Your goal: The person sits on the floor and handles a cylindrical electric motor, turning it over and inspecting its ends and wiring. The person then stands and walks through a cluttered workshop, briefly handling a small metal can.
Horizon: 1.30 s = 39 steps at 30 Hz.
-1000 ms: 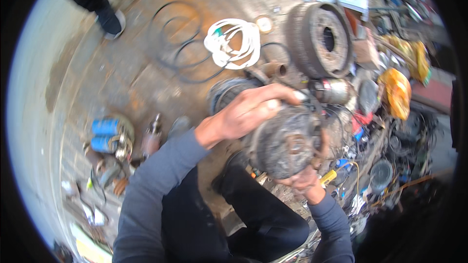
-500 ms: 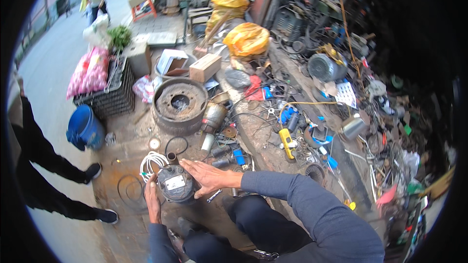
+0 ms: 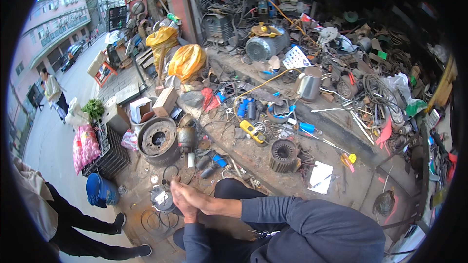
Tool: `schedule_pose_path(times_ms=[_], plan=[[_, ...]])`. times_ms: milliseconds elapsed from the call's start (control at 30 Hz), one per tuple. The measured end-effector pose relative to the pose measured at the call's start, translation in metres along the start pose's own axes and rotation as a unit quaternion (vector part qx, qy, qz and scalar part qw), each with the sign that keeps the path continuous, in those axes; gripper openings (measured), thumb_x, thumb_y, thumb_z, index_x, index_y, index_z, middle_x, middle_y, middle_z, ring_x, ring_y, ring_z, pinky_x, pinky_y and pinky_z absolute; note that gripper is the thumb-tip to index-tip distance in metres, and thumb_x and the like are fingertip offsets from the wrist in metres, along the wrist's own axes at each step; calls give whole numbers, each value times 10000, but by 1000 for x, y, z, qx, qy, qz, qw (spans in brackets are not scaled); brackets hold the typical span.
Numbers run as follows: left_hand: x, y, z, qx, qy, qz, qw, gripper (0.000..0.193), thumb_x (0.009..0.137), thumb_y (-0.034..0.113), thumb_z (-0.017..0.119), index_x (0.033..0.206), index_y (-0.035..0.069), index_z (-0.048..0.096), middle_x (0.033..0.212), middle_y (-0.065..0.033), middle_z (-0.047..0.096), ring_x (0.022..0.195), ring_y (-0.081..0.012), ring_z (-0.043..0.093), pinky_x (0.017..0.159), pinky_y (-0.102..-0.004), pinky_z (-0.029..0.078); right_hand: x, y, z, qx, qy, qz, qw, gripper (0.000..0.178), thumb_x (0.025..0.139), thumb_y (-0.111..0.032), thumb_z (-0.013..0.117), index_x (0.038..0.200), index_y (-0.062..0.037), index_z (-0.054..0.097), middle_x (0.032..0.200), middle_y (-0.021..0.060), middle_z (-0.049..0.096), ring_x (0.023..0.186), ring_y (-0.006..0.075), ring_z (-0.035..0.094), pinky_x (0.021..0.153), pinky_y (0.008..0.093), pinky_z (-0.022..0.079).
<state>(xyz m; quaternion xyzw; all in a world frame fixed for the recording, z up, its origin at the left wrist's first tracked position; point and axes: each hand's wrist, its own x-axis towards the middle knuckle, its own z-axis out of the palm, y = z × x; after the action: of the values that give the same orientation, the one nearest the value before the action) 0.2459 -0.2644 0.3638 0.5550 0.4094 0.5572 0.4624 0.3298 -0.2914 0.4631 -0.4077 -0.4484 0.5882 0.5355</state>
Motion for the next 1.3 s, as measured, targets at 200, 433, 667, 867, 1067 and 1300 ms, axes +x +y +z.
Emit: schedule_pose_path(times_ms=[200, 433, 667, 867, 1067, 1300], plan=[[-13, 24, 28, -517, -232, -185, 802, 645, 1099, 502, 391, 1539, 35, 461, 1552, -198, 524, 1414, -344, 501, 1233, -507, 298, -33, -27, -26, -459, 34, -403, 791, 495, 1050, -370, 538, 1301, 46, 636, 1282, 239, 665, 1248, 352, 617, 1102, 466, 460], [-35, 118, 56, -211, -119, -156, 958, 637, 1095, 420, 436, 1530, -45, 448, 1545, -215, 515, 1434, -322, 497, 1210, -497, 355, 17, 39, -145, -252, 99, 21, 962, 624, 1089, -587, 392, 1038, -43, 694, 931, 145, 730, 850, 288, 714, 800, 438, 564], [-47, -12, 54, 185, -169, 109, 962, 463, 1077, 266, 376, 1202, -44, 697, 1217, -215, 719, 1151, -389, 678, 1006, -405, 509, -53, 106, -84, 362, 104, 237, 895, 545, 1068, -579, 481, 1357, -137, 617, 1350, 69, 643, 1239, 209, 593, 1056, 415, 458], [-43, -108, -6, -52, -139, -349, 925, 491, 1085, 431, 391, 1277, 44, 625, 1210, -135, 682, 1112, -289, 646, 977, -419, 520, -83, 75, -87, -136, 78, -2, 988, 546, 1097, -469, 481, 1341, 0, 616, 1298, 215, 679, 1185, 332, 663, 1018, 428, 506], [-58, 1, 64, -440, -146, -401, 790, 415, 1111, 395, 425, 1216, 45, 620, 1310, -148, 649, 1191, -234, 639, 1045, -375, 509, -49, 98, -120, -310, 101, -281, 903, 350, 1041, -327, 492, 1033, -41, 694, 1039, 191, 701, 938, 374, 692, 838, 436, 551], [-69, 51, 86, -57, -160, -58, 984, 488, 1113, 287, 471, 1475, -31, 552, 1486, -184, 590, 1420, -303, 516, 1211, -433, 362, -22, 146, -143, 413, 139, 272, 858, 547, 1097, -545, 398, 1329, -87, 588, 1176, 105, 690, 1059, 232, 669, 901, 416, 555]])
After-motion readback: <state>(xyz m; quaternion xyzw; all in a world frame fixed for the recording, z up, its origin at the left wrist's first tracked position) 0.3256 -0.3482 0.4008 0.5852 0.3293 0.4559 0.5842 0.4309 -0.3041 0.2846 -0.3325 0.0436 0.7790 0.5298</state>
